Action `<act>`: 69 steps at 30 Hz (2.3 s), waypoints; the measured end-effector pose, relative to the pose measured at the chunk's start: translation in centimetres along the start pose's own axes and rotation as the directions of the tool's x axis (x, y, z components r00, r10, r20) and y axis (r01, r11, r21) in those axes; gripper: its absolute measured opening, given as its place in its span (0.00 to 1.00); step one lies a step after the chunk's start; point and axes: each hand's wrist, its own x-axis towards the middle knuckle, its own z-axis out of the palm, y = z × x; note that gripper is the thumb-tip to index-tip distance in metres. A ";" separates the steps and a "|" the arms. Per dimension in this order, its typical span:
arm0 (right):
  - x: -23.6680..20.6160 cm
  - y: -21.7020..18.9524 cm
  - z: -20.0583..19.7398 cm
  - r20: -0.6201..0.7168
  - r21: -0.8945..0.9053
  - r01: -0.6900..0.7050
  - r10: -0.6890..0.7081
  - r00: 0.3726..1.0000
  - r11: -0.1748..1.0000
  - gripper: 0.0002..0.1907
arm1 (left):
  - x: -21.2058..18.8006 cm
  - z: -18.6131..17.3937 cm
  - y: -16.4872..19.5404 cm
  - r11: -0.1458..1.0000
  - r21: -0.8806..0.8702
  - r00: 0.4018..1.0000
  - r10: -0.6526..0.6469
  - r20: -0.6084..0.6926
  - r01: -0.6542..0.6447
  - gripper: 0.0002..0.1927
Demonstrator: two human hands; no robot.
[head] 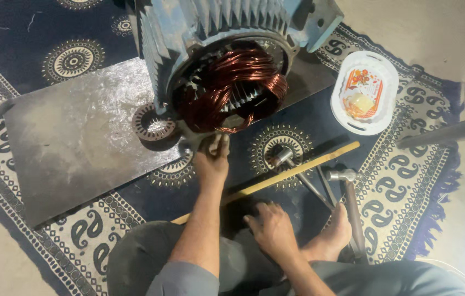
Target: The person sits on the floor and works on the copper coil windings of a disassembled electric motor stator. They use a long wooden stick to press and shape the coils inside the stator slots, then set the stick down and adjust and press the windings by hand, repositioning coils around the stator.
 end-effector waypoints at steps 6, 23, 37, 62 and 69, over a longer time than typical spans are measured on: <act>11.0 1.0 -3.7 -0.128 -0.500 0.339 -0.455 0.881 0.797 0.28 | -1.0 -0.1 2.5 0.443 0.644 0.731 0.622 0.281 -0.624 0.13; 19.9 -0.9 -5.3 -0.055 -0.611 0.587 -0.768 0.638 0.531 0.10 | 4.8 -1.0 -0.8 0.219 0.700 0.708 0.447 0.547 -0.679 0.15; 9.6 -2.8 -0.2 -0.394 -0.223 0.302 -0.369 0.842 0.927 0.18 | 0.6 -1.6 3.7 0.569 0.546 0.788 0.408 0.461 -0.615 0.23; 0.3 1.6 2.3 -0.010 0.495 -0.357 0.417 0.909 0.792 0.18 | -8.2 -1.8 2.7 0.607 0.795 0.963 -0.212 0.165 -0.003 0.14; 0.3 3.0 3.9 -0.057 0.519 -0.308 0.391 0.918 0.798 0.17 | -8.3 -1.9 3.1 0.579 0.815 0.965 -0.190 0.183 -0.040 0.14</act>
